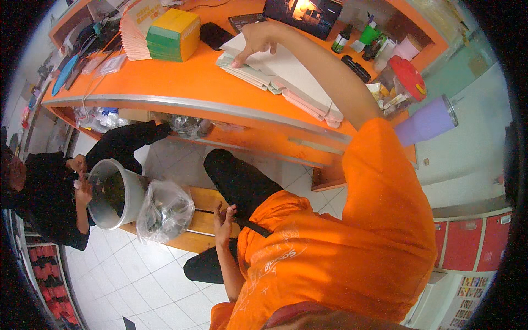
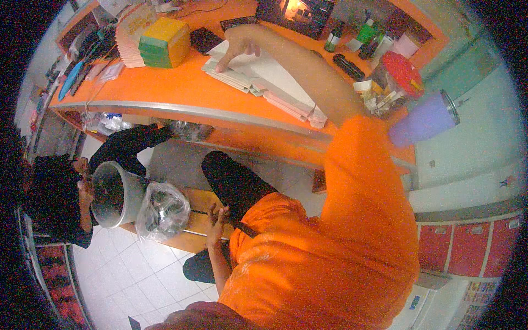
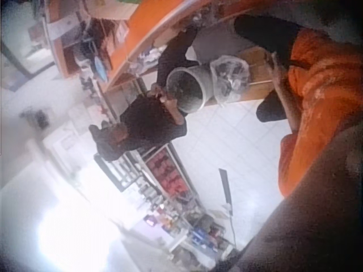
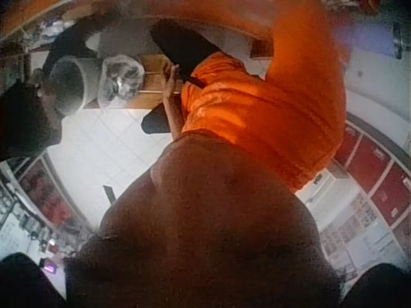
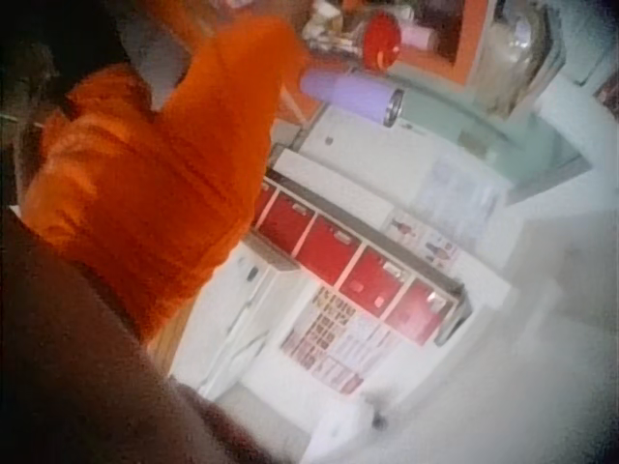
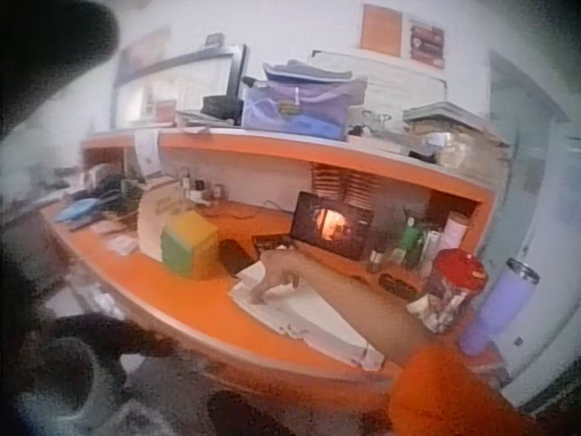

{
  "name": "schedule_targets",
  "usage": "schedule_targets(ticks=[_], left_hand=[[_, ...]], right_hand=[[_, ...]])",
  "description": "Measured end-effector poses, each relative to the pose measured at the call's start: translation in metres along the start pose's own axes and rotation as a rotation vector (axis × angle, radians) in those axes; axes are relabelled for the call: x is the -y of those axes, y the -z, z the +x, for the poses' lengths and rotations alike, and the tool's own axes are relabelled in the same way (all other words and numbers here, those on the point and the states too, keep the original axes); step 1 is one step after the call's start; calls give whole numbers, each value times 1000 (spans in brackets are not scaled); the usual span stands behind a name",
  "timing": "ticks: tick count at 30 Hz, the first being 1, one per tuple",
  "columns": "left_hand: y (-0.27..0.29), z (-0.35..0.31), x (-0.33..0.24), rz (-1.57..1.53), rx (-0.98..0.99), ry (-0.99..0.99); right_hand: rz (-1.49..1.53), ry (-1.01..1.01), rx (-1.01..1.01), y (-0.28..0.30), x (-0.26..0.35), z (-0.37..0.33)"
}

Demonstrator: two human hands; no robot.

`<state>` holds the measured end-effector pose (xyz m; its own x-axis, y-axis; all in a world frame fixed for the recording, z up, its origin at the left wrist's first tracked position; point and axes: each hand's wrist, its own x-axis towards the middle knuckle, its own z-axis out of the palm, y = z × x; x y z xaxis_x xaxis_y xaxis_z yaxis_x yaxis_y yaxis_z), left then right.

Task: The person sits on the floor and assembles small, flat-packed cardboard boxes by folding the flaps and tucking them into slots. They repeatedly pick up a new flat box, fold it into a cube shape, and place the finished box on the counter.

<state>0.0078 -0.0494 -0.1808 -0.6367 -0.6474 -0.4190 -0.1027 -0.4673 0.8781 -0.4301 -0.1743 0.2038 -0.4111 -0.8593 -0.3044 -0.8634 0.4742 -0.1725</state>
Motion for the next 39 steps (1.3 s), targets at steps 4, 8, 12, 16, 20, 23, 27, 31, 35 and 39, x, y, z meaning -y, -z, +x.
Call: schedule_targets(ticks=[4, 8, 12, 16, 20, 23, 27, 31, 35, 39], left_hand=[[1, 6, 4, -14, 9, -14], [-6, 6, 2, -52, 32, 17], [-7, 3, -2, -45, 78, 10], [-5, 2, -4, -39, 64, -8], [-3, 1, -4, -51, 40, -12], [-4, 1, -6, -58, 58, -25], [-5, 2, -9, -71, 54, -44], [3, -16, -48, -52, -85, -147], [35, -59, -122, 115, -551, -500], [44, -105, -217, 100, -784, -883]], right_hand=[[9, 12, 30, -3, -5, 7], [56, 19, 68, -2, -14, 5], [143, 99, 45, 6, -28, 1], [72, 212, -238, 0, -43, -4], [70, 275, -447, 1, -43, -23], [184, 200, -358, 9, -44, -26], [75, 231, -616, 29, -66, -25], [-139, 78, -967, 49, 5, -108], [-85, 736, -1002, -2, 93, -188], [-257, 1048, -929, -114, 139, -211]])
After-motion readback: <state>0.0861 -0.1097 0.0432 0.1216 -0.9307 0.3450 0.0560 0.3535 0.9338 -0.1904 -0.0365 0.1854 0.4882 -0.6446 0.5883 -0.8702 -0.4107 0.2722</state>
